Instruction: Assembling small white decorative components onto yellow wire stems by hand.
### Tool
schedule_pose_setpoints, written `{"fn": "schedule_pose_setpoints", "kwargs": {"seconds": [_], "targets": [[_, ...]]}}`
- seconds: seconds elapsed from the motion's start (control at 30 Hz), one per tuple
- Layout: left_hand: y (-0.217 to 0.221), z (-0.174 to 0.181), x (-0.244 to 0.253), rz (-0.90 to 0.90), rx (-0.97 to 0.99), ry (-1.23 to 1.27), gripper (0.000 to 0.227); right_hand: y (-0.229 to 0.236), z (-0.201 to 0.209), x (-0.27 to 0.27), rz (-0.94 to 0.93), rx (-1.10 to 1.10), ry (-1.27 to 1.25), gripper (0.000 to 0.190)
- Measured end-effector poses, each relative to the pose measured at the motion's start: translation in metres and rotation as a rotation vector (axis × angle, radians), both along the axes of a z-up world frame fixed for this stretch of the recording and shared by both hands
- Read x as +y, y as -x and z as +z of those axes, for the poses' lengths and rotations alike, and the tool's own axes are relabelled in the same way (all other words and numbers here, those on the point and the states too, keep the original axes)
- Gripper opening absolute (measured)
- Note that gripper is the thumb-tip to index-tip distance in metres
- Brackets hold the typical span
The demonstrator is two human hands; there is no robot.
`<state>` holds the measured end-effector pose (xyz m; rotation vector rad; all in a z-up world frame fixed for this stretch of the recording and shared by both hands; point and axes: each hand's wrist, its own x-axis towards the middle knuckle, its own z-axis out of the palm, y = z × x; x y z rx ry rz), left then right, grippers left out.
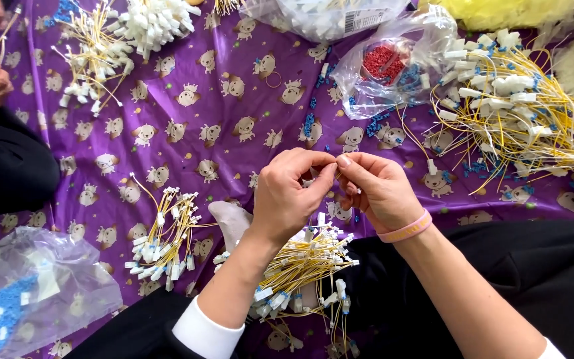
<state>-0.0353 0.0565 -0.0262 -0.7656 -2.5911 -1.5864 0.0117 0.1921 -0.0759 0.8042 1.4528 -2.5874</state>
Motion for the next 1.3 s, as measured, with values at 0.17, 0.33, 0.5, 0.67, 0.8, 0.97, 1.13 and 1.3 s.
{"fn": "schedule_pose_setpoints", "kwargs": {"seconds": [0.17,0.33,0.5,0.67,0.8,0.97,1.13,1.3], "targets": [[0.004,0.0,-0.005,-0.067,-0.135,-0.061,0.005,-0.002,0.003,0.001,0.027,0.029,-0.074,0.02],[0.013,-0.002,-0.015,-0.154,-0.158,-0.062,0.006,0.0,0.006,0.005,0.085,0.038,0.014,0.018],[0.011,-0.006,-0.02,-0.195,-0.413,-0.167,0.008,0.001,0.014,0.012,0.138,0.107,0.04,0.027],[0.013,0.006,-0.023,-0.222,-0.283,-0.09,0.009,-0.002,0.014,0.01,0.203,0.037,0.013,0.019],[0.012,0.016,-0.029,-0.279,-0.075,0.071,0.011,-0.003,0.014,0.006,0.231,0.019,-0.032,0.02],[0.009,0.009,-0.027,-0.305,-0.042,0.065,0.013,-0.006,0.016,0.006,0.243,0.046,-0.085,0.019],[0.008,0.008,-0.028,-0.217,-0.459,-0.061,0.013,-0.006,0.016,0.007,0.253,0.065,-0.067,0.019],[0.012,-0.02,-0.022,-0.159,-0.786,-0.144,0.016,-0.005,0.011,0.002,0.349,0.154,-0.31,0.013]]}}
